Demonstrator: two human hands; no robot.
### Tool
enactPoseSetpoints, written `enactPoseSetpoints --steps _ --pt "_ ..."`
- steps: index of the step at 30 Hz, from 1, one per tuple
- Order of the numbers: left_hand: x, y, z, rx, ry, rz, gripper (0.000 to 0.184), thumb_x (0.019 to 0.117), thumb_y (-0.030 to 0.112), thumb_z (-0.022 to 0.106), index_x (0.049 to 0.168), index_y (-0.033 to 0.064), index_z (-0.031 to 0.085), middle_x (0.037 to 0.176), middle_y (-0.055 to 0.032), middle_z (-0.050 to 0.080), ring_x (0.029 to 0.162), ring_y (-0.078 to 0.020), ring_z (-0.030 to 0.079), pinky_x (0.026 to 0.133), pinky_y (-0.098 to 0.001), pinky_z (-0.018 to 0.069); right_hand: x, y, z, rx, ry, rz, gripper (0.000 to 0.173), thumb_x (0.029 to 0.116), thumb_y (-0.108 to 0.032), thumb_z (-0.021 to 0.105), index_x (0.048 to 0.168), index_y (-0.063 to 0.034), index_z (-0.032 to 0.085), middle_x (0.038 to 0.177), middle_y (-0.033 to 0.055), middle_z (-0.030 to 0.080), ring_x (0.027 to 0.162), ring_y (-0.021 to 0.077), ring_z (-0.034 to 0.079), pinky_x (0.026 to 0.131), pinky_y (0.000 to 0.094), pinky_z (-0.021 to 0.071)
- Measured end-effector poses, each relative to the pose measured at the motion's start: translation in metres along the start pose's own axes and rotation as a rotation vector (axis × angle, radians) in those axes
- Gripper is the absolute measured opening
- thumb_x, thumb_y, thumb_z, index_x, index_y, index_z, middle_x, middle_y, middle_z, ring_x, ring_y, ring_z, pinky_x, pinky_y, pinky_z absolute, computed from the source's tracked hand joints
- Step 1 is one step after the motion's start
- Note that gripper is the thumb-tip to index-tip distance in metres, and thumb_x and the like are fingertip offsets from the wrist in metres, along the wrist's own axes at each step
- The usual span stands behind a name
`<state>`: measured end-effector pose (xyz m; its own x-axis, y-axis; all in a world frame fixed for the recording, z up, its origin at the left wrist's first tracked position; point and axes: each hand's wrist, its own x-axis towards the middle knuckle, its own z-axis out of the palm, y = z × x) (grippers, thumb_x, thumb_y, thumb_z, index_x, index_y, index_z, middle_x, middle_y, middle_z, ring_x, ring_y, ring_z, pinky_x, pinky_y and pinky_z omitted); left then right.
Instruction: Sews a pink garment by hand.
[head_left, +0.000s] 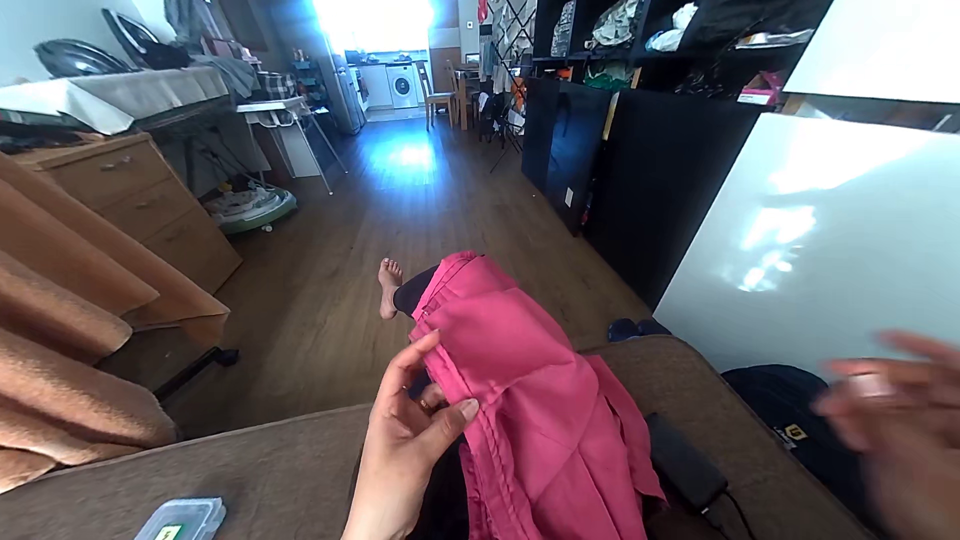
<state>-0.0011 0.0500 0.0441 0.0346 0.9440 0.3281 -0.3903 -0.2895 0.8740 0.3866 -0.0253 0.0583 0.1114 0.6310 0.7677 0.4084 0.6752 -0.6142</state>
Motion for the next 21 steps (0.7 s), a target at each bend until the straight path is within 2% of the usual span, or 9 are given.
enactPoseSetpoints --steps 1,2,3,6,8,9,12,16,21 --pt "-0.003 0.000 0.003 -0.060 0.017 -0.048 0.073 0.0779 -0.011 0.073 0.144 0.0083 0.049 0.131 -0.0129 0.062 0.102 -0.0225 0.072 0.085 -0.0356 0.0640 -0.004 -0.021 0.041 0.013 0.031 0.144 0.026 0.1020 -0.010 0.057 0.127 -0.0171 0.058 0.098 -0.0148 0.074 0.071 -0.0037 0.066 0.058 0.0148 0.0544" --pt "-0.005 0.000 0.006 -0.137 0.035 -0.122 0.074 0.0796 -0.012 0.071 0.146 0.0077 0.045 0.128 -0.0141 0.063 0.101 -0.0222 0.072 0.084 -0.0355 0.0639 -0.008 -0.039 0.075 0.070 -0.005 0.216 0.019 0.1034 -0.017 0.060 0.119 -0.0253 0.066 0.097 -0.0160 0.074 0.071 -0.0034 0.067 0.058 0.0154 0.0550" --pt "-0.008 0.000 0.009 -0.219 0.066 -0.204 0.074 0.0813 -0.013 0.068 0.147 0.0086 0.042 0.122 -0.0159 0.065 0.095 -0.0222 0.074 0.079 -0.0350 0.0646 -0.012 -0.052 0.104 0.158 -0.070 0.236 0.015 0.1039 -0.020 0.060 0.114 -0.0256 0.070 0.096 -0.0141 0.074 0.070 -0.0033 0.066 0.057 0.0148 0.0545" --pt "-0.015 -0.003 0.012 -0.303 0.100 -0.261 0.059 0.0862 -0.016 0.062 0.139 0.0046 0.047 0.111 -0.0164 0.070 0.089 -0.0210 0.075 0.076 -0.0334 0.0642 -0.027 -0.066 0.164 0.405 -0.260 0.192 0.010 0.1032 -0.015 0.062 0.103 -0.0101 0.070 0.111 0.0007 0.069 0.082 0.0004 0.067 0.066 0.0163 0.0587" --pt "-0.021 -0.005 0.011 -0.223 0.040 -0.145 0.040 0.0867 -0.013 0.066 0.124 0.0018 0.061 0.105 -0.0109 0.074 0.088 -0.0154 0.074 0.078 -0.0302 0.0624 -0.034 -0.071 0.184 0.396 -0.297 0.152 0.010 0.1015 -0.013 0.064 0.099 -0.0058 0.070 0.112 0.0053 0.064 0.095 0.0017 0.064 0.079 0.0157 0.0568" --pt "-0.023 -0.006 0.010 -0.156 0.007 -0.071 0.036 0.0859 -0.011 0.069 0.120 0.0027 0.069 0.104 -0.0072 0.075 0.088 -0.0120 0.073 0.080 -0.0281 0.0614 -0.036 -0.074 0.189 0.353 -0.290 0.131 0.009 0.1009 -0.012 0.065 0.098 -0.0053 0.070 0.107 0.0057 0.063 0.095 0.0016 0.063 0.080 0.0144 0.0550" --pt "-0.031 0.002 0.009 0.035 -0.093 0.091 0.043 0.0857 -0.010 0.071 0.127 0.0028 0.070 0.122 -0.0052 0.072 0.101 -0.0121 0.073 0.088 -0.0285 0.0618 -0.037 -0.078 0.192 0.259 -0.234 0.081 0.009 0.0998 -0.012 0.067 0.100 -0.0037 0.071 0.094 0.0065 0.064 0.086 0.0020 0.063 0.075 0.0130 0.0537" --pt "-0.043 0.013 0.015 0.148 -0.123 0.171 0.048 0.0854 -0.009 0.072 0.129 0.0092 0.072 0.122 0.0002 0.070 0.103 -0.0076 0.069 0.087 -0.0237 0.0601 -0.042 -0.077 0.195 0.199 -0.137 0.060 0.009 0.0984 -0.012 0.068 0.103 -0.0055 0.071 0.090 0.0041 0.062 0.080 -0.0002 0.061 0.068 0.0109 0.0522" --pt "-0.042 0.010 0.014 0.086 -0.135 0.152 0.042 0.0896 -0.007 0.066 0.129 0.0069 0.072 0.125 -0.0034 0.070 0.109 -0.0102 0.068 0.094 -0.0271 0.0581 -0.046 -0.073 0.200 0.245 -0.127 0.141 0.009 0.0952 -0.006 0.068 0.103 -0.0012 0.070 0.088 0.0055 0.063 0.074 0.0013 0.060 0.063 0.0127 0.0518"
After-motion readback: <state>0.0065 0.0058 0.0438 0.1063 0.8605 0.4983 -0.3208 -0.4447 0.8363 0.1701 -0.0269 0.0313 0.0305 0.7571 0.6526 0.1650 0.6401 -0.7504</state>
